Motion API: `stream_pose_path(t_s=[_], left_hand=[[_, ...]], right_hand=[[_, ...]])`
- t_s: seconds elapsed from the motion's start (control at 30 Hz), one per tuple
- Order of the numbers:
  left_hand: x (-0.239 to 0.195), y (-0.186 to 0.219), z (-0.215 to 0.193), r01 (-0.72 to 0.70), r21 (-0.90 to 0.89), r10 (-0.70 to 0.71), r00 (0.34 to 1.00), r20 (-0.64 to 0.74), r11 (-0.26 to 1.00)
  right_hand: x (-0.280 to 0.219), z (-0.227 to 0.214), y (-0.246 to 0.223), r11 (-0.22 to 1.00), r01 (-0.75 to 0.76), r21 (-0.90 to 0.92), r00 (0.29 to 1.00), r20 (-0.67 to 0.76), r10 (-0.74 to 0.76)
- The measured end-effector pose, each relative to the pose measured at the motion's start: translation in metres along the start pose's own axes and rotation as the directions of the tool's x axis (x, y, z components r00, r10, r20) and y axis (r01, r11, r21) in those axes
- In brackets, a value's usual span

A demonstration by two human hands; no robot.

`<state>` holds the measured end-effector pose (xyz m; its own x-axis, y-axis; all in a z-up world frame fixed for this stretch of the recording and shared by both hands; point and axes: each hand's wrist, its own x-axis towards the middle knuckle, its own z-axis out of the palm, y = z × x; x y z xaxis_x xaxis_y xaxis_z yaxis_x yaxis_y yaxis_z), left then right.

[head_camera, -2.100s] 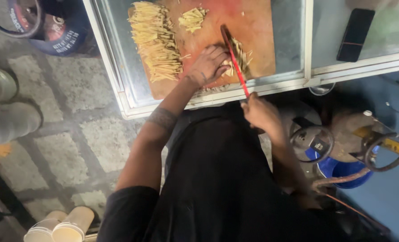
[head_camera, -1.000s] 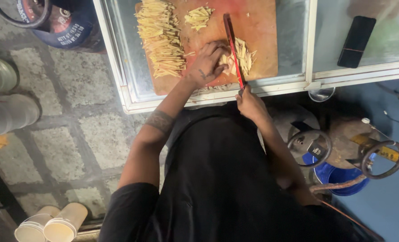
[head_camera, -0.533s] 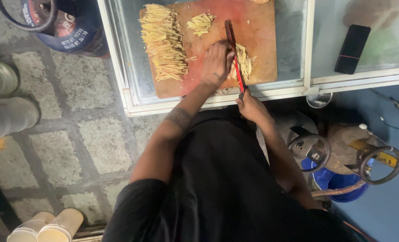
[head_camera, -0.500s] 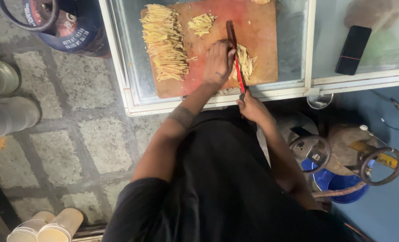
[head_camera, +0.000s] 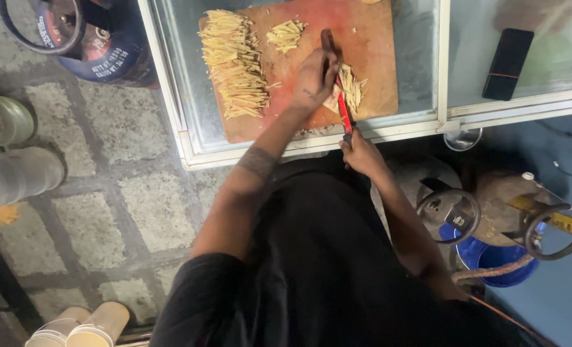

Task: The person slices a yellow root vegetable into thin strips on a wooden cutting board using a red-handled knife. The person gathers the sliced pieces and continues slicing additional pieces from the remaining vegetable.

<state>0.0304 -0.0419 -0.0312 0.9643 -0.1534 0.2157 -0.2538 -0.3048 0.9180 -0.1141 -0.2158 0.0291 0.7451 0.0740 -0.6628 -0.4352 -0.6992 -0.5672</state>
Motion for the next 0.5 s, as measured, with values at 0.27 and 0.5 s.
stream_pose_path(t_s=[0.27,0.5], left_hand=[[-0.016,0.006,-0.037,-0.406,0.113,0.364,0.889,0.276,0.907],[-0.023,0.021,-0.045,-0.396,0.097,0.36,0.895,0.264,0.913]], right_hand=[[-0.003,-0.007,0.012,0.983,0.004,-0.181,0.993,-0.118,-0.026],[-0.01,-0.007,0.008,0.899,0.05,-0.436,0.968,-0.199,-0.151]])
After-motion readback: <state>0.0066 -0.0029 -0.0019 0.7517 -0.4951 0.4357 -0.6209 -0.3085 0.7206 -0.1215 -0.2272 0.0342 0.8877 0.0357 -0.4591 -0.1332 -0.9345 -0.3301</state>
